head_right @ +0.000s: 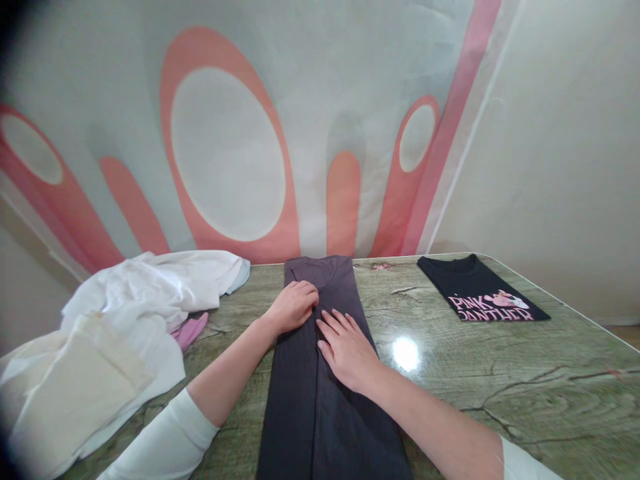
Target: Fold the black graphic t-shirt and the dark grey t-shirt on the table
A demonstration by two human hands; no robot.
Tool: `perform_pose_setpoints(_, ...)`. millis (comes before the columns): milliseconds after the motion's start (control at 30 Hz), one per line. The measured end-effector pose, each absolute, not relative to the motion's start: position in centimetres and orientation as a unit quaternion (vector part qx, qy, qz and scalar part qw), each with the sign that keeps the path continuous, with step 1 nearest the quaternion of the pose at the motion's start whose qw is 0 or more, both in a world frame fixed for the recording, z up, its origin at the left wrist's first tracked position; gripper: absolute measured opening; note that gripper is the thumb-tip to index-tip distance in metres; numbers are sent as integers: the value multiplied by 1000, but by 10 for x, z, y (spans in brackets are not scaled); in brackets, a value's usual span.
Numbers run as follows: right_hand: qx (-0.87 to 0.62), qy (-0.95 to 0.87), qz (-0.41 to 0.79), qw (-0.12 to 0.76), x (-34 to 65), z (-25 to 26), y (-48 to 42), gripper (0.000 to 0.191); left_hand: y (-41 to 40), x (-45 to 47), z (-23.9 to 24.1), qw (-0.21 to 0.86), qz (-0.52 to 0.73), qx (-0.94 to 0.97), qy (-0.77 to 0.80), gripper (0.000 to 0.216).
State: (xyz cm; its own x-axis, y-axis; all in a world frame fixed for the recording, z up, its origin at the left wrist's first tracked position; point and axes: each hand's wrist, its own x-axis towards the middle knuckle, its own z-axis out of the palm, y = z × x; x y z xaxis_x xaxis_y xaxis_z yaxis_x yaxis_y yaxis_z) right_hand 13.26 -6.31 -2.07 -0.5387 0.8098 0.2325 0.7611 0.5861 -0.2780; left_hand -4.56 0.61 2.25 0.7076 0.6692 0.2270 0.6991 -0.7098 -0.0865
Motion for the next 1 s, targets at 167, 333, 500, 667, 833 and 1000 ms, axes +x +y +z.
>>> perform_pose_setpoints(167, -445, -874, 62, 184, 130, -16, -68, 44, -3, -31, 16, -11, -138, -935, -327, 34)
perform_pose_setpoints(333, -459, -843, 95, 266, 132, -7, -71, 26, -5, -24, 1, -96, -101, -929, -344, 47)
perform_pose_setpoints(500, -485, -799, 75, 346, 145, -7, -53, 33, -3, -25, -5, -71, -65, -938, -332, 51)
perform_pose_setpoints(667, -521, -836, 77, 155, 158, -24, -36, 64, -4, -24, -6, -19, -33, -946, -321, 59)
perform_pose_setpoints(833, -607, -790, 60, 63, 174, -28, -26, 80, -6, -26, -5, -17, -20, -947, -321, 64)
perform_pose_setpoints(1000, -630, -770, 6, 98, 174, -20, -28, 79, -6, -26, -4, -23, -15, -947, -320, 71)
